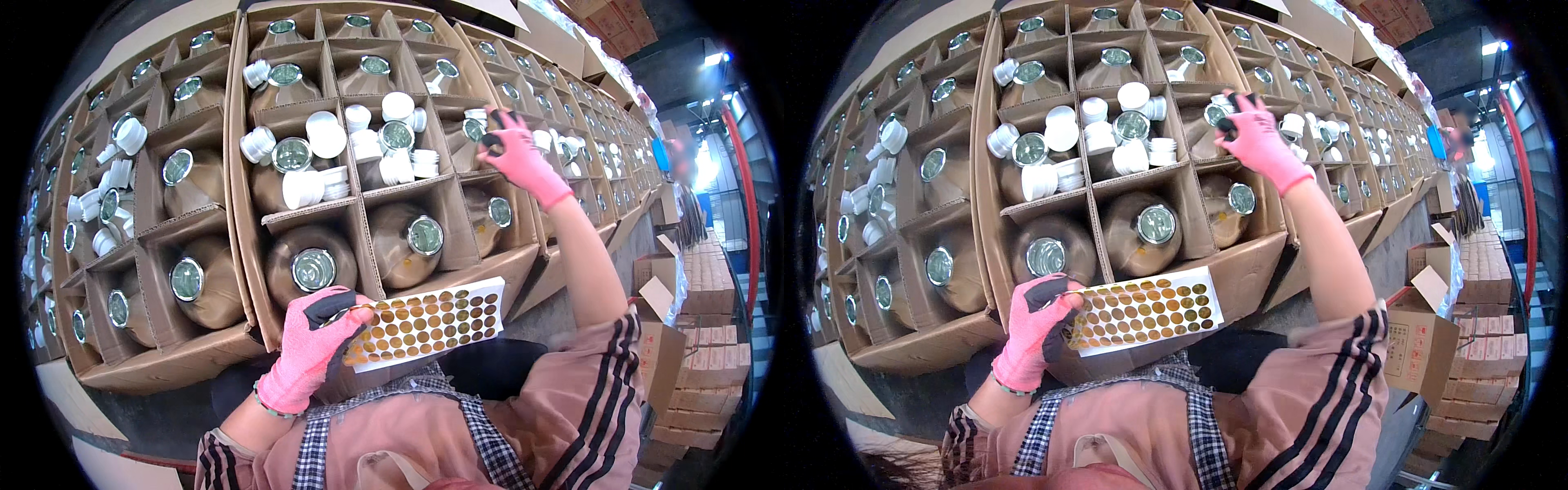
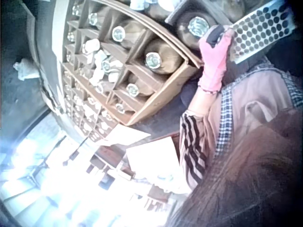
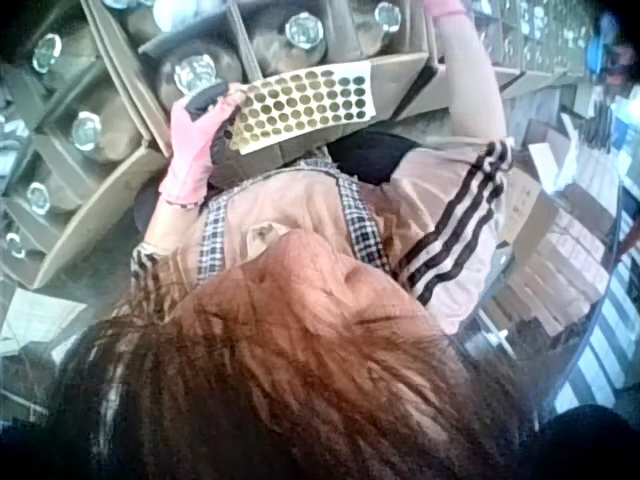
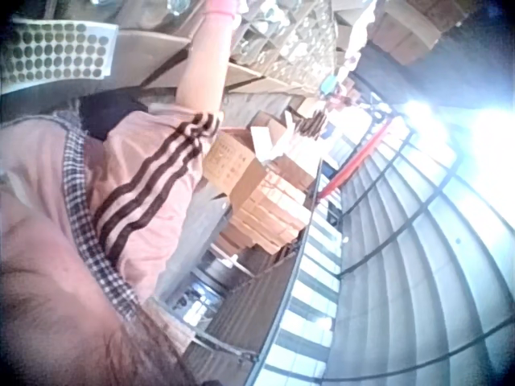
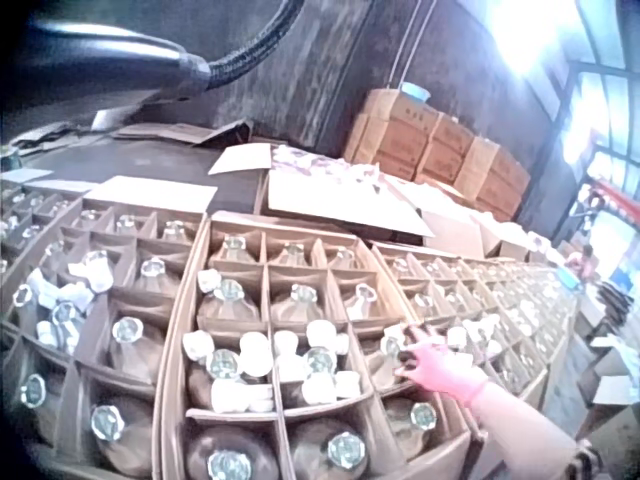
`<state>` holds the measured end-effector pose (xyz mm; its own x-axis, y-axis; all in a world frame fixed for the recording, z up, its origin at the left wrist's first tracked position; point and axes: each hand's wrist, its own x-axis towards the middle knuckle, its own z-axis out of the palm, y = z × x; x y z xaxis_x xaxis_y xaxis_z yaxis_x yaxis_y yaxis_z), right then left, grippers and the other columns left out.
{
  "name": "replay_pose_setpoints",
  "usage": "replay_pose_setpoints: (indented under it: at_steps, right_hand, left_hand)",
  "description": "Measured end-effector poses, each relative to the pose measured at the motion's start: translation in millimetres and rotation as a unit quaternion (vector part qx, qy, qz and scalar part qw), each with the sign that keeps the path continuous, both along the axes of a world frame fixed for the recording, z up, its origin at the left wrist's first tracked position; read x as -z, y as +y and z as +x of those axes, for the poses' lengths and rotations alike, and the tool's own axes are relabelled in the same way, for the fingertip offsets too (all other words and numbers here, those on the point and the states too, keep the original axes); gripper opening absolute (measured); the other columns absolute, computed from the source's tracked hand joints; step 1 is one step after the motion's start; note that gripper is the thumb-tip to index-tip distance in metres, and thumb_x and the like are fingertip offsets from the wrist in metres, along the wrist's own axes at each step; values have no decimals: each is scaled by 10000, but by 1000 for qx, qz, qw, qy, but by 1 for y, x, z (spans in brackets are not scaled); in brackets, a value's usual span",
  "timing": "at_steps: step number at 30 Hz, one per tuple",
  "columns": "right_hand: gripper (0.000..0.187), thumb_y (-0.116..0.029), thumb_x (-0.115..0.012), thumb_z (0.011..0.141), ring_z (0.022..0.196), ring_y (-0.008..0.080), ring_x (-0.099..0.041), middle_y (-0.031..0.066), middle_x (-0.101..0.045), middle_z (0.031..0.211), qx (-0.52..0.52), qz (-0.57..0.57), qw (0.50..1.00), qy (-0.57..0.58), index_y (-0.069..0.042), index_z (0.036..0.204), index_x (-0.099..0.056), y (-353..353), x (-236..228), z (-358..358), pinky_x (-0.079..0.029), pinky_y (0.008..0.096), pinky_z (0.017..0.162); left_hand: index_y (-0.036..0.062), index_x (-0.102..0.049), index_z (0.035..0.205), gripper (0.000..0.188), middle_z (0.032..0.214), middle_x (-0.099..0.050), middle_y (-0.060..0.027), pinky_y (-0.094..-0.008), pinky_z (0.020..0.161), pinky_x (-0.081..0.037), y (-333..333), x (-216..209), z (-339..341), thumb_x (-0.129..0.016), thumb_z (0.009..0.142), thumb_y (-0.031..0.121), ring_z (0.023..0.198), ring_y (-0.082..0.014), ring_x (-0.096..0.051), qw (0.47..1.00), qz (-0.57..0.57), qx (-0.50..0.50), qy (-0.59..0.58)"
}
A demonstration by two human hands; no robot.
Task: The person applies round gold stickers to the necks of glass jars arranged in cardboard boxes. They peel stickers from a sheet and press them onto each jar one by one, working across multiple boxes in a warehouse setting.
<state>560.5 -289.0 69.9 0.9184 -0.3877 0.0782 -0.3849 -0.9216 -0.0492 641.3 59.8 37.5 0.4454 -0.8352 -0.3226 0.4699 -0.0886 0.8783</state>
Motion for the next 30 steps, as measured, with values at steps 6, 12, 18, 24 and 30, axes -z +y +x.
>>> replay_pose_setpoints:
  at_steps: [6, 12, 18, 24, 30]
  right_hand:
    - [156, -191, -680, 628, 1199, 339, -291, 80, -329, 1317, -65, -108, 985, 122, -92, 727, -612, -15, 42, 27, -293, 439, 955]
    - [163, -148, -661, 620, 1204, 317, -301, 101, -332, 1316, -169, -216, 954, 125, -86, 734, -563, -20, 47, 37, -286, 433, 964]
    - [200, -146, -624, 651, 1090, 310, -417, 120, -446, 1181, -128, -203, 970, -30, -74, 824, -552, -15, 29, 32, -349, 413, 895]
    - [168, 7, -541, 762, 915, 154, -542, 87, -575, 957, 24, 348, 853, -389, 3, 927, -571, 107, -44, -16, -412, 252, 781]
    - [298, -152, -699, 620, 971, 288, -502, 95, -554, 907, -132, 170, 975, -58, -60, 874, -576, 169, -71, -41, -375, 393, 854]
  left_hand:
    - [-25, -616, 802, 195, 709, -539, 0, -196, 622, -396, 1, -1, 1, -645, 745, 159, 683, -59, -485, 1000, 15, -6, -10]
    - [-29, -612, 802, 191, 701, -543, 4, -195, 620, -398, 0, 3, 2, -638, 747, 152, 677, -55, -485, 999, 16, -11, -49]
    - [-24, -612, 797, 173, 705, -549, 2, -192, 617, -398, 1, -2, 1, -632, 754, 143, 682, -48, -490, 1000, 15, -18, -15]
    - [-24, -619, 812, 149, 743, -563, -12, -198, 622, -402, 7, 7, -2, -645, 744, 105, 686, -61, -498, 998, -8, -54, -14]
    - [-29, -631, 829, 150, 751, -563, -41, -224, 636, -411, 4, 5, -5, -651, 722, 75, 711, -101, -509, 997, -19, -48, -52]
